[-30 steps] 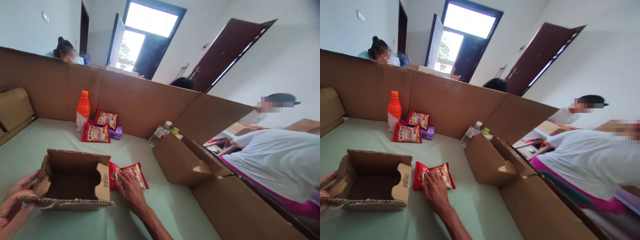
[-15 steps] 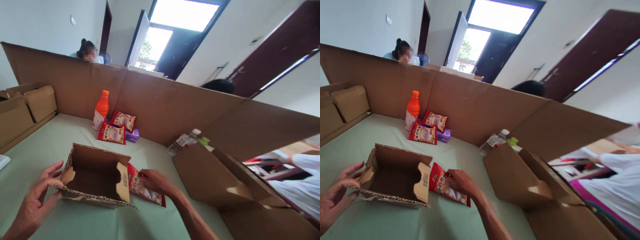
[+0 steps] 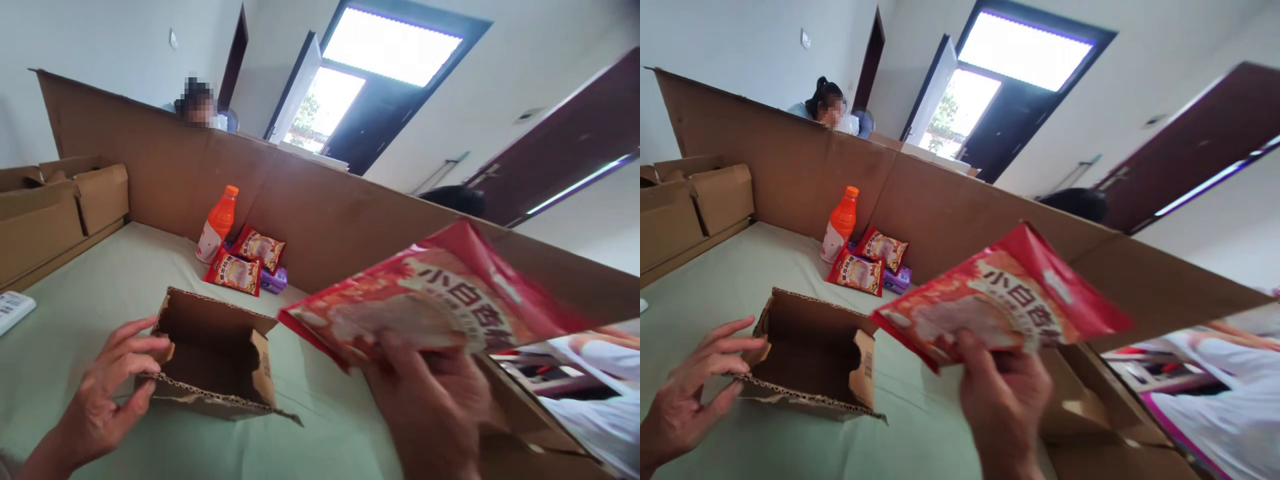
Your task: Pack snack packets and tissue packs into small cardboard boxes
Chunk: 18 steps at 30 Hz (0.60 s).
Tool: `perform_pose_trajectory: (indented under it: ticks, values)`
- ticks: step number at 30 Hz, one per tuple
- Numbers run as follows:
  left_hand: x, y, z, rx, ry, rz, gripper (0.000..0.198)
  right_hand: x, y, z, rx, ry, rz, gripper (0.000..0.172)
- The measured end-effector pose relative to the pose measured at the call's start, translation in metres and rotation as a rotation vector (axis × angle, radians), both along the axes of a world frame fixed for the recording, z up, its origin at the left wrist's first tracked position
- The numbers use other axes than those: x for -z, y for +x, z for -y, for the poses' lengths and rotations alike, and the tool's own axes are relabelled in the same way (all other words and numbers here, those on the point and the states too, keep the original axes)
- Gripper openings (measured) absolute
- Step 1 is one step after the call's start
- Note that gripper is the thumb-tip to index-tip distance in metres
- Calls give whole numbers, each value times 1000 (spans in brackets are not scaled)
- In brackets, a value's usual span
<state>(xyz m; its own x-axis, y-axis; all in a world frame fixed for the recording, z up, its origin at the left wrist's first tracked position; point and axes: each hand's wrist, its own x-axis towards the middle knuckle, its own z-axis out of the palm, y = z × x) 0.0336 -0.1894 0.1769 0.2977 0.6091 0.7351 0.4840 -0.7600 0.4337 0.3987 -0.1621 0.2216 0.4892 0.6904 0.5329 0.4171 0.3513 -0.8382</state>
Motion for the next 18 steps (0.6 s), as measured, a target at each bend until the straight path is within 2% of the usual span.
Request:
perform_pose_trajectory:
  ticks: [2,5,7,9,13,15,18]
  values:
    - [-3,2,0,-12,38,-22,26,-6,-43,-7,-148,-9,65,24]
    - [-3,3,1,-33,48,-29,26,-10,-89,-13,-446,-91,357,15]
    - [-1,2,2,-42,18,5,26,-14,-97,-13,-591,-131,621,11]
    - [3,2,3,-53,-5,48,25,-20,-93,-10,-664,-185,893,16]
    - [10,4,2,-44,8,75,24,-32,-87,-10,-674,-495,1388,14]
    - [12,6,0,-26,17,69,25,-30,-98,-17,-738,-611,1554,15]
    - [13,11,-1,10,21,59,25,-14,-124,-32,-941,-656,1680,18]
